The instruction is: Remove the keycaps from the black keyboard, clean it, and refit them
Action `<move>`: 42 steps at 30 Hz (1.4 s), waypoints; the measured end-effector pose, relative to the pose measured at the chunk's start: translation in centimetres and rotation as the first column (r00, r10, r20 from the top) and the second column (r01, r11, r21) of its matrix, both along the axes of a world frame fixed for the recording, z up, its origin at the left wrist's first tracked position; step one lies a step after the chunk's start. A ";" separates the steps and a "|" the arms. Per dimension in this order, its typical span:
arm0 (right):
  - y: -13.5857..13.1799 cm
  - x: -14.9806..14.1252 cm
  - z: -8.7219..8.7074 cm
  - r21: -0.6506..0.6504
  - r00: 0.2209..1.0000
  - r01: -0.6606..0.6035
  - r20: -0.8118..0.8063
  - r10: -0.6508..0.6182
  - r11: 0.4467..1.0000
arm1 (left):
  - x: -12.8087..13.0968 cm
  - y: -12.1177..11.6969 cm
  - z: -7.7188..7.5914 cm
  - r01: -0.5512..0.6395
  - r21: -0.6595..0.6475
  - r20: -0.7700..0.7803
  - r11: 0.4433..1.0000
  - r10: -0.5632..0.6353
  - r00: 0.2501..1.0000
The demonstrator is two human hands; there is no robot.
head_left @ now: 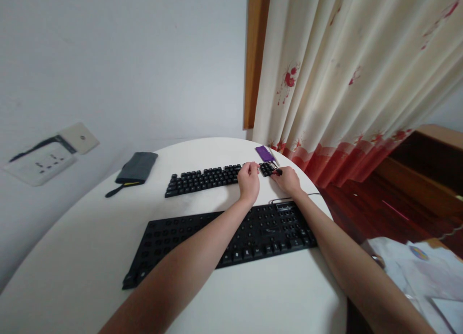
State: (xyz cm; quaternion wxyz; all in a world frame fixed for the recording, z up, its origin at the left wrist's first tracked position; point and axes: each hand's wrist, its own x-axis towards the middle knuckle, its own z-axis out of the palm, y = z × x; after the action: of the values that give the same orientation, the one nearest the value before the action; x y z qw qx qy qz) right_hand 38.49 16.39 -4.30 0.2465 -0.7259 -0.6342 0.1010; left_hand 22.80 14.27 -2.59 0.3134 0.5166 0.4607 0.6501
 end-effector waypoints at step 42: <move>-20.0 3.1 2.4 0.280 0.964 -0.042 -0.242 0.113 0.959 | 0.1 -0.1 -0.1 0.042 0.027 -0.054 0.999 -0.040 0.998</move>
State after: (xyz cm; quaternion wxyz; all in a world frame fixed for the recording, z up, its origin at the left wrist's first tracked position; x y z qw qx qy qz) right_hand 41.61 -3.64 -1.93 0.4194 -0.6404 -0.6331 0.1149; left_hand 22.92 14.21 -2.70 0.3068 0.5478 0.4489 0.6359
